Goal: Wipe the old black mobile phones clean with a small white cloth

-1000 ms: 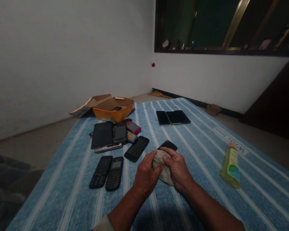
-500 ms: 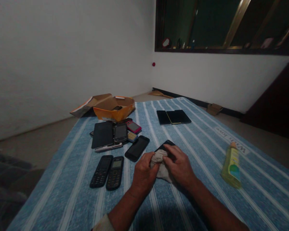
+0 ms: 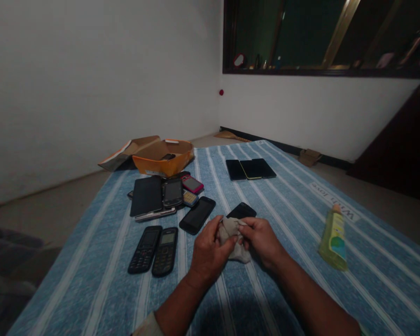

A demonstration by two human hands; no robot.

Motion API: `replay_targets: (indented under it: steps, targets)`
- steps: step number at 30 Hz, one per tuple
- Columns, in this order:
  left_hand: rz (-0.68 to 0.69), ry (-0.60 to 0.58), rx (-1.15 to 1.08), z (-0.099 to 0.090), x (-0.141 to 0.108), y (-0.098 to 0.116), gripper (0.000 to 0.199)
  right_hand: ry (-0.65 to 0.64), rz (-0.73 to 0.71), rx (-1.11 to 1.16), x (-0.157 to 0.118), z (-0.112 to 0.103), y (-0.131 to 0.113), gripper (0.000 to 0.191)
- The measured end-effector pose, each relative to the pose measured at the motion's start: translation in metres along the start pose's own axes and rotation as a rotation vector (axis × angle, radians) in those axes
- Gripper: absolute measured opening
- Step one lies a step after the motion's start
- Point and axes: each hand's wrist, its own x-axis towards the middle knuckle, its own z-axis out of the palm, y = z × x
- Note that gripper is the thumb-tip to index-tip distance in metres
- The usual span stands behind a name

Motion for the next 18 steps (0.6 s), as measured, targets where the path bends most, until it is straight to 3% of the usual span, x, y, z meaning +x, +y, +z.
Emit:
replay_targets:
  steps: [3, 8, 12, 18]
  targets:
    - [-0.104, 0.001, -0.084, -0.001, 0.001, 0.002, 0.054, -0.007, 0.050, 0.240, 0.003, -0.004, 0.000, 0.022]
    - [-0.125, -0.010, -0.139, -0.003, 0.005, 0.004, 0.036, -0.086, 0.061, 0.510, 0.008, -0.012, 0.002, 0.020]
    - [-0.120, -0.057, -0.157, -0.005, 0.007, 0.004, 0.019, -0.104, 0.058, 0.603, 0.010, -0.014, 0.004, 0.019]
    - [-0.185, -0.093, -0.216, -0.007, 0.009, 0.002, 0.018, -0.129, 0.085, 0.669, 0.009, -0.012, 0.004, 0.017]
